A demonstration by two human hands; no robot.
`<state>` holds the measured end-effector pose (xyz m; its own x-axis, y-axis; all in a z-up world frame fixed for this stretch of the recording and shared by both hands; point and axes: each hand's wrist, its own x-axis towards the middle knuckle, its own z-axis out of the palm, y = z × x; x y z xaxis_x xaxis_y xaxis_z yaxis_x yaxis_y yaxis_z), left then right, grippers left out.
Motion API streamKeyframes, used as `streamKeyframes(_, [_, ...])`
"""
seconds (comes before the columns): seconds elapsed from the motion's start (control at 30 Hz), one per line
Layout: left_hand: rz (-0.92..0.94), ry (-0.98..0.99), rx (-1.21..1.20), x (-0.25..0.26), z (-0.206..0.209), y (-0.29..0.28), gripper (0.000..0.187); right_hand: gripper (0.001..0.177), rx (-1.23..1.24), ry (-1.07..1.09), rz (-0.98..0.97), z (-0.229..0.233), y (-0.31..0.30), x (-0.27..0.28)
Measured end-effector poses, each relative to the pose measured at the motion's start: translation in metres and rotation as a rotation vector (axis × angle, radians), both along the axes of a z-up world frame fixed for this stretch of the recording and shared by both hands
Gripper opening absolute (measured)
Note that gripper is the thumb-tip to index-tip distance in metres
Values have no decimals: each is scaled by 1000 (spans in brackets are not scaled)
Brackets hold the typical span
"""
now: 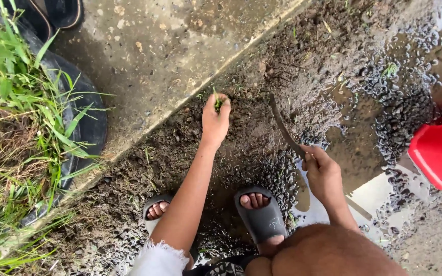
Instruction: Pulling weeds from muddy ground using a small stick to loosen the soil
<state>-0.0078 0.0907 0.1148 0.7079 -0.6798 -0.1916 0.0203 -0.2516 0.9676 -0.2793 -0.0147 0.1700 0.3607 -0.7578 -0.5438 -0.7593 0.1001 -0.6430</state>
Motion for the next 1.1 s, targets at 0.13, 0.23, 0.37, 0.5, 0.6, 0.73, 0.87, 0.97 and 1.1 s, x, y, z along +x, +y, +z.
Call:
streamKeyframes(0.13, [-54,-7,68,0,-12,-20,37,33,13,-144,-113,-14,10,-24])
streamKeyframes(0.23, [-160,-100,159,-5,-22,-38,36,33,-9,-206,-190,-22,16,-43])
streamKeyframes(0.37, [-420,-289,265,-33,-35,-63,19,31,-17,-219,-223,-26,19,-64])
streamKeyframes(0.5, [-709,-686,300,-39,-81,-71,22,31,-19,-216,-250,-27,21,-74])
streamKeyframes(0.6, [-756,-795,315,-35,-65,-78,25,30,-35,-203,-245,-26,21,-74])
streamKeyframes(0.73, [-790,-797,366,-30,-106,-82,27,30,-49,-222,-247,-26,22,-73])
streamKeyframes(0.87, [-751,-537,337,-28,-70,-78,23,30,-34,-236,-270,-28,22,-78])
streamKeyframes(0.97, [-793,-589,352,-35,-66,-73,18,30,-30,-237,-281,-29,24,-80])
streamKeyframes(1.1, [-741,-582,349,-45,-93,-73,15,29,-41,-249,-305,-29,25,-81])
